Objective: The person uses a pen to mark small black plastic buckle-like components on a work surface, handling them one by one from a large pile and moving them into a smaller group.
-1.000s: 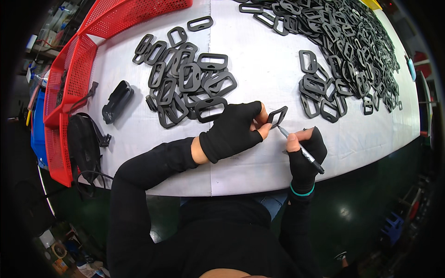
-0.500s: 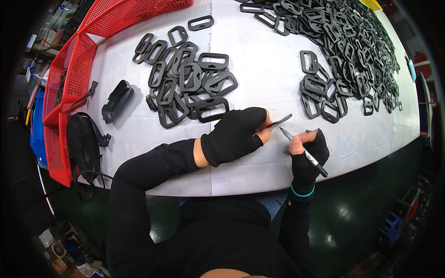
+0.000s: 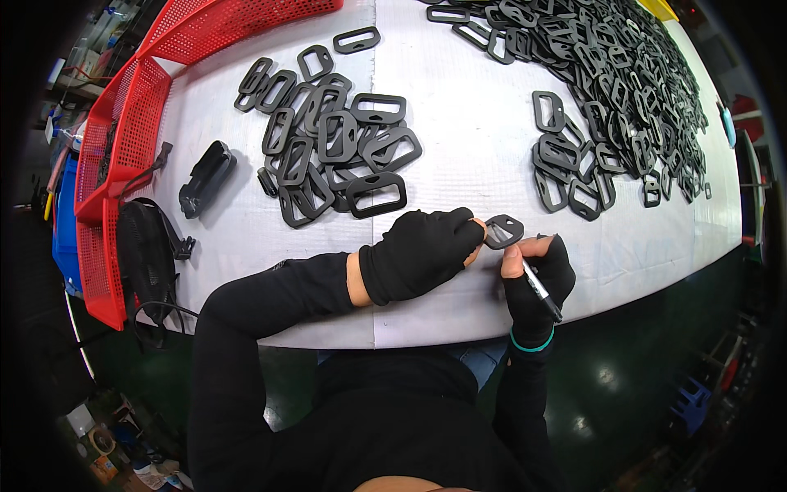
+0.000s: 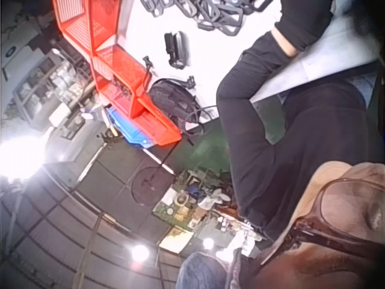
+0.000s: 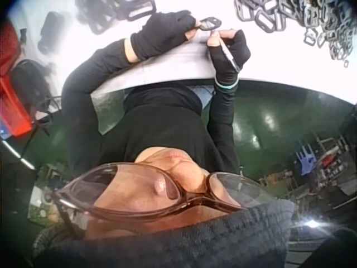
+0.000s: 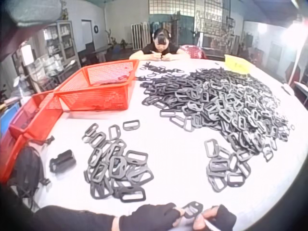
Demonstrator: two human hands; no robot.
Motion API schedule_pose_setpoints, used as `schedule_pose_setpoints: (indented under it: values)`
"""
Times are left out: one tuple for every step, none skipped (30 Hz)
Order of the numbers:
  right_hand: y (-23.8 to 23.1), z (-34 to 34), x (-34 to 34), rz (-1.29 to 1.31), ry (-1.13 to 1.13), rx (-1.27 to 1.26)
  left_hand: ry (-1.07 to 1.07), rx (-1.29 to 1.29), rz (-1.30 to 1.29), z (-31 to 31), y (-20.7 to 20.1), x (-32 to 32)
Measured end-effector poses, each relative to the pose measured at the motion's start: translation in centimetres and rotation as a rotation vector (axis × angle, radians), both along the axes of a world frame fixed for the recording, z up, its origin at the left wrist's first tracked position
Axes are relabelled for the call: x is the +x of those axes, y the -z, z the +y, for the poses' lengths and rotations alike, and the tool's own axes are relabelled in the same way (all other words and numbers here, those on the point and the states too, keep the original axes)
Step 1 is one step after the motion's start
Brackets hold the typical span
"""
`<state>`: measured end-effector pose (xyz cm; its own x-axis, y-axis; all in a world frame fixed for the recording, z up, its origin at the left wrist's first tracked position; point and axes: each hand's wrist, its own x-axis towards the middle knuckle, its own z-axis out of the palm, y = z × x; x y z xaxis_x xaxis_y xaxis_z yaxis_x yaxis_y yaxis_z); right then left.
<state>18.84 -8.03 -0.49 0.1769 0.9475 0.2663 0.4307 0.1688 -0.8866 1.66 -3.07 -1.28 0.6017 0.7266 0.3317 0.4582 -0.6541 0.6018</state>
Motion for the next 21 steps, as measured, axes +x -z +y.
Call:
schedule_pose_setpoints:
  values:
    - [0.0,0.0,0.0,-0.006,0.001,0.003,0.001,-0.003,0.003,0.0,0.0,0.0]
    - [0.0,0.0,0.0,-0.007,0.001,0.003,0.002,-0.006,0.007,0.0,0.0,0.0]
    - [0.0,0.0,0.0,-0.016,0.004,0.004,0.002,-0.007,0.006,0.0,0.1,0.0]
    - [0.0,0.0,0.0,-0.024,0.007,0.005,0.016,0.026,-0.01,0.0,0.4,0.0]
    - [0.0,0.0,0.0,-0.025,0.005,0.005,0.03,0.059,-0.026,0.1,0.5,-0.1]
    - [0.1,0.0,0.0,-0.03,0.001,0.01,0.028,0.06,-0.027,0.0,0.6,-0.1]
    - [0.1,0.1,0.0,-0.035,-0.001,0.012,0.033,0.058,-0.034,0.1,0.6,0.0]
    - [0.1,0.1,0.0,-0.035,-0.001,0.01,0.037,0.057,-0.041,0.1,0.7,0.0]
    - [0.1,0.2,0.0,-0.049,0.003,0.015,0.037,0.056,-0.041,0.2,0.7,0.0]
    - [0.0,0.2,0.0,-0.063,0.006,0.022,0.039,0.055,-0.039,0.1,0.7,0.0]
    - [0.0,0.1,-0.1,-0.063,0.006,0.022,0.04,0.055,-0.037,0.1,0.7,-0.1]
    - [0.0,0.1,-0.1,-0.054,0.004,0.018,0.04,0.055,-0.037,0.1,0.5,-0.1]
    - [-0.1,0.1,-0.1,-0.045,0.003,0.014,0.017,0.006,-0.028,0.1,0.2,0.0]
    - [-0.1,0.1,-0.1,-0.045,0.004,0.014,-0.005,-0.042,-0.019,0.1,0.0,0.0]
    - [-0.2,0.1,0.0,0.002,0.003,0.013,-0.004,-0.042,-0.019,0.1,0.0,0.1]
    - [-0.2,0.1,0.1,0.05,0.003,0.012,-0.041,-0.085,-0.081,0.3,-0.1,0.2]
    - [-0.1,0.0,0.2,0.05,0.004,0.012,-0.078,-0.128,-0.143,0.4,-0.1,0.3]
    - [0.0,0.0,0.4,0.121,0.005,0.012,-0.077,-0.128,-0.143,0.5,-0.3,0.2]
    - [0.2,0.0,0.6,0.192,0.006,0.014,-0.11,-0.224,-0.16,0.7,-0.8,0.1]
    - [0.3,-0.1,0.7,0.208,0.016,0.021,-0.143,-0.32,-0.177,0.8,-1.0,0.0]
    - [0.2,-0.1,0.7,0.208,0.017,0.022,-0.141,-0.319,-0.177,1.0,-1.0,-0.1]
